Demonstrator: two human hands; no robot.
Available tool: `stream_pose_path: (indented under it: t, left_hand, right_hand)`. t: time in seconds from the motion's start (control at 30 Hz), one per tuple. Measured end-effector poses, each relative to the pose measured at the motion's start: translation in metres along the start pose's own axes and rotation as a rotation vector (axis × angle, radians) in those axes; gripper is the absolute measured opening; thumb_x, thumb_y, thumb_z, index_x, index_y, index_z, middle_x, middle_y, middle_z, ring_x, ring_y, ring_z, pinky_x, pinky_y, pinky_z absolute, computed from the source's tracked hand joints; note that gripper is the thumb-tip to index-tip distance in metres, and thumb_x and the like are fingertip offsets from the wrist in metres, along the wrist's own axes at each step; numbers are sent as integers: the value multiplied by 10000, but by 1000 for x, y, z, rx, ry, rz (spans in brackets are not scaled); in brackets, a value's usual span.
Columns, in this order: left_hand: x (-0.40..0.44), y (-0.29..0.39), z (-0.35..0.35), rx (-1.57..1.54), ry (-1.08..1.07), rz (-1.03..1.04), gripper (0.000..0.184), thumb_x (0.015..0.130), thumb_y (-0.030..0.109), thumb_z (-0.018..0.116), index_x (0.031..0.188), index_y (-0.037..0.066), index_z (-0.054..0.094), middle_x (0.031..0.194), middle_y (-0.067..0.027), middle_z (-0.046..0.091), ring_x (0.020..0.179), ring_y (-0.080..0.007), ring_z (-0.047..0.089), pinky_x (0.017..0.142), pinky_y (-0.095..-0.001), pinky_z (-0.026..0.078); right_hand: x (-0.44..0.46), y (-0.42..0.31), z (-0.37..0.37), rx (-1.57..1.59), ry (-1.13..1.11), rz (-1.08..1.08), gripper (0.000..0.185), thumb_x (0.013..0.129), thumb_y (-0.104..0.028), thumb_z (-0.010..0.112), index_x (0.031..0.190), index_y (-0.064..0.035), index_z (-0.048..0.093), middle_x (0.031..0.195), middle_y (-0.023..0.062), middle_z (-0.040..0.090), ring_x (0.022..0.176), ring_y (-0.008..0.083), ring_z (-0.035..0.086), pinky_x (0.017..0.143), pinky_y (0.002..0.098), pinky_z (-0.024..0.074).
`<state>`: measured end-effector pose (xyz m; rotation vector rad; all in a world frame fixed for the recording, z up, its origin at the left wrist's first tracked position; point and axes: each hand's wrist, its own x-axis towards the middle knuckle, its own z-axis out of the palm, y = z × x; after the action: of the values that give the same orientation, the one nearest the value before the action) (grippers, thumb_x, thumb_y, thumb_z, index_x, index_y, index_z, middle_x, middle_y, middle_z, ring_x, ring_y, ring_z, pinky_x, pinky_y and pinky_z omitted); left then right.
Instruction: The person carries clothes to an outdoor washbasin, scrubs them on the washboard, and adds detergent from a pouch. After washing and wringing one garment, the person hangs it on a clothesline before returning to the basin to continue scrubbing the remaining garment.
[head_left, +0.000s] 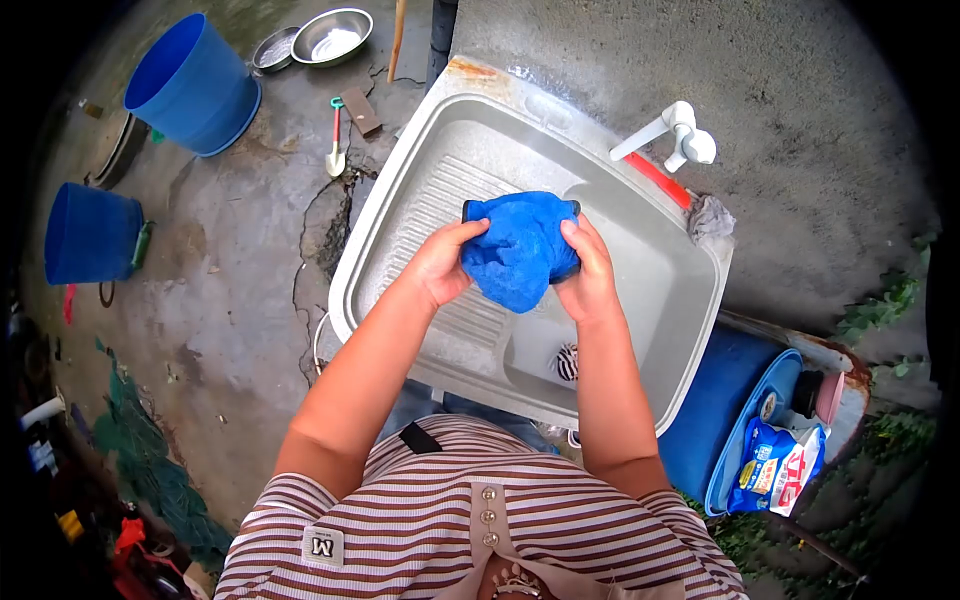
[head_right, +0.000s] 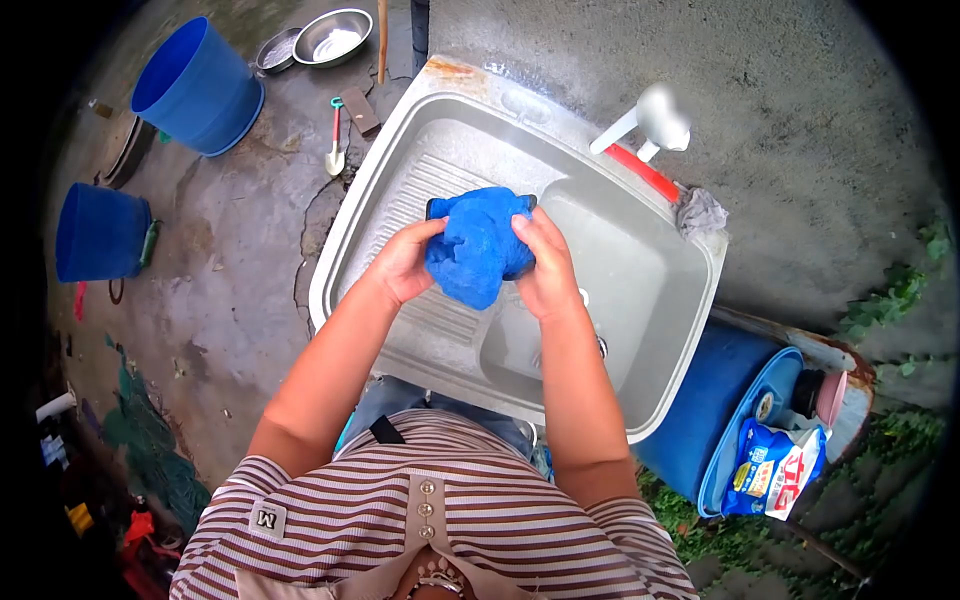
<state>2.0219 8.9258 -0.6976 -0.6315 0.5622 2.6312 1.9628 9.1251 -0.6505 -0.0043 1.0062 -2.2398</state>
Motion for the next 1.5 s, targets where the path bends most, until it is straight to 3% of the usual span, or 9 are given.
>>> stream_pose_path:
  t: [0.07, 0.2, 0.27, 0.33, 0.6, 0.77, 1.1, 1.33, 1.5]
  left_hand:
    - [14, 16, -22, 331, 17, 154, 405, 979, 186, 575, 1356, 46, 620, 1421, -144, 576, 1212, -257, 616, 1077, -430, 467]
    - [53, 17, -72, 798, 191, 300, 309, 906, 105, 572, 1168, 67, 730, 1375, -121, 597, 1208, -274, 590, 1058, -426, 448]
    - [57, -4, -83, 1627, 400, 749, 276, 868, 80, 576, 1083, 78, 749, 1186, -115, 642, 1177, -289, 550, 1071, -425, 401]
    - [39, -27, -81, 1678, 376, 961, 202, 842, 71, 616, 1025, 69, 702, 1146, -149, 593, 1137, -355, 514, 1044, -459, 404]
    - [-21, -70, -93, 2110, 24, 949, 157, 857, 120, 601, 1007, 74, 608, 1126, -160, 547, 1120, -389, 513, 977, -506, 412]
    - [124, -7, -47, 2128, 606, 1129, 173, 914, 188, 572, 1020, 84, 663, 1263, -155, 550, 1302, -373, 433, 1192, -608, 192]
    - [-15, -73, -90, 2080, 278, 963, 202, 862, 154, 598, 1043, 75, 638, 1172, -156, 588, 1152, -383, 512, 1003, -527, 401]
    - [104, -7, -45, 2125, 560, 951, 153, 877, 152, 602, 981, 41, 621, 1109, -155, 586, 1124, -352, 501, 989, -481, 380]
    - [45, -38, -63, 2070, 529, 973, 221, 823, 166, 667, 1002, 38, 650, 1123, -124, 615, 1144, -357, 504, 1007, -516, 364]
  right_hand:
    - [22, -5, -36, -1009, 110, 22, 510, 1008, -338, 613, 1427, -71, 498, 1344, 142, 609, 1228, 279, 608, 1054, 424, 480]
    - [83, 50, -84, -1183, 425, -255, 500, 991, -337, 638, 1399, -67, 535, 1407, 170, 580, 1323, 330, 544, 1108, 442, 428]
    - [102, 98, -91, -1733, 259, -464, 424, 980, -251, 637, 1365, -84, 570, 1465, 173, 543, 1376, 367, 493, 1155, 458, 375]
    - [71, 128, -69, -1925, 85, -557, 414, 960, -187, 628, 1353, -63, 585, 1493, 151, 528, 1406, 360, 461, 1180, 482, 341]
    - [-22, 158, -54, -1823, 86, -560, 290, 940, -68, 549, 1204, -4, 652, 1529, 151, 495, 1465, 360, 398, 1205, 576, 271]
    - [159, 115, -83, -1849, 563, -547, 460, 984, -159, 533, 1416, -4, 515, 1574, 160, 445, 1528, 364, 270, 1259, 553, 107]
    - [-56, 177, -54, -1901, 74, -452, 462, 960, -118, 554, 1403, 10, 546, 1543, 174, 479, 1482, 338, 388, 1224, 574, 225]
    - [120, 117, -70, -1878, 366, -553, 447, 989, -167, 527, 1406, -5, 529, 1546, 187, 471, 1513, 362, 315, 1262, 554, 82]
    - [44, 130, -54, -1927, 123, -482, 451, 984, -192, 550, 1400, -18, 552, 1534, 149, 496, 1501, 349, 341, 1233, 609, 146]
